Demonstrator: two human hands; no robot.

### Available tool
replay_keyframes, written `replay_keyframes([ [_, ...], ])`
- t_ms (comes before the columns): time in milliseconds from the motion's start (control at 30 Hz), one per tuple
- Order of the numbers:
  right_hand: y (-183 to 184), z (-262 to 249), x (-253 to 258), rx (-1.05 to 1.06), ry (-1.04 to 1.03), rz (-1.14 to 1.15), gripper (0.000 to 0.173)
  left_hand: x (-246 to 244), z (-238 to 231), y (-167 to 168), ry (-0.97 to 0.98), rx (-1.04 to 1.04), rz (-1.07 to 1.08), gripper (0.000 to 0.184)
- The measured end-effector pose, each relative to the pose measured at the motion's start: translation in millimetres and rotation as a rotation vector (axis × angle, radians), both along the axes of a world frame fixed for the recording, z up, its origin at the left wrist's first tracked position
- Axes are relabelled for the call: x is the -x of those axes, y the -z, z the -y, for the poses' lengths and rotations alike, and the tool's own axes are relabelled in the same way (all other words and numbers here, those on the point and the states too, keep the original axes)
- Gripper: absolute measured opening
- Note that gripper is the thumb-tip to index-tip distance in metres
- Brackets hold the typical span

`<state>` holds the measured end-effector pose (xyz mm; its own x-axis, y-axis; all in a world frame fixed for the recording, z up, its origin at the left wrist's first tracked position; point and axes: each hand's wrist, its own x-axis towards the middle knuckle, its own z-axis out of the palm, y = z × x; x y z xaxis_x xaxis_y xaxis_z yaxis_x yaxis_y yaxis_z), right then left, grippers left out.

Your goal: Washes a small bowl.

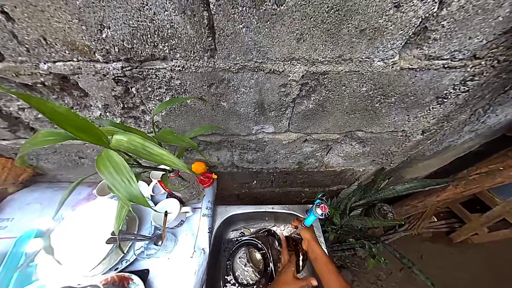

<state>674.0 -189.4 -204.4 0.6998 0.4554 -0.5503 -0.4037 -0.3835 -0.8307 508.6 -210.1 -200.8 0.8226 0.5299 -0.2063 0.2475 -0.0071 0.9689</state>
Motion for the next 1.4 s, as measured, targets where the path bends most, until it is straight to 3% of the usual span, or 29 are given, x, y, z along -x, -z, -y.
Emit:
replay_keyframes([
  [33,-1,-1,1,0.019,-0.028,-0.018,0.03,-1,2,2,0.071,-0.006,0.036,0.108],
  [133,0,3,6,0.025,-0.052,0.095,0.034,-10,-5,19,-0.003,0.006,0.074,0.081],
  [233,-12,27,32,0.016,-0.342,0.447,0.034,-15,-24,17,-0.166,0.156,0.034,0.053],
  [333,-13,40,46,-0.159,-0.535,0.743,0.027,-21,-33,16,-0.363,0.273,0.115,0.031],
  [500,-31,23,23,0.094,-0.406,0.524,0.031,-14,-29,7,-0.297,0.254,0.143,0.035],
  [633,-19,35,64,-0.168,-0.537,0.799,0.028,-16,-36,10,-0.457,0.246,0.134,0.012],
  [767,-28,12,29,0.049,-0.428,0.535,0.03,-9,-28,3,-0.359,0.288,0.171,0.035],
  [900,-25,24,53,-0.112,-0.576,0.744,0.028,-16,-32,7,-0.448,0.282,0.164,0.024],
  [1033,-24,12,29,0.018,-0.437,0.562,0.029,-12,-27,4,-0.361,0.301,0.163,0.035],
  [1167,-21,23,62,-0.234,-0.491,0.805,0.025,-20,-39,8,-0.487,0.293,0.203,0.015],
  [1200,-17,20,52,-0.227,-0.461,0.762,0.025,-20,-41,7,-0.443,0.298,0.215,0.019],
  [1267,-18,14,23,-0.135,-0.362,0.418,0.028,-11,-39,0,-0.332,0.337,0.232,0.033],
  [1400,-20,19,8,-0.149,-0.257,-0.345,0.039,-11,-47,-14,-0.486,0.42,0.331,0.018],
])
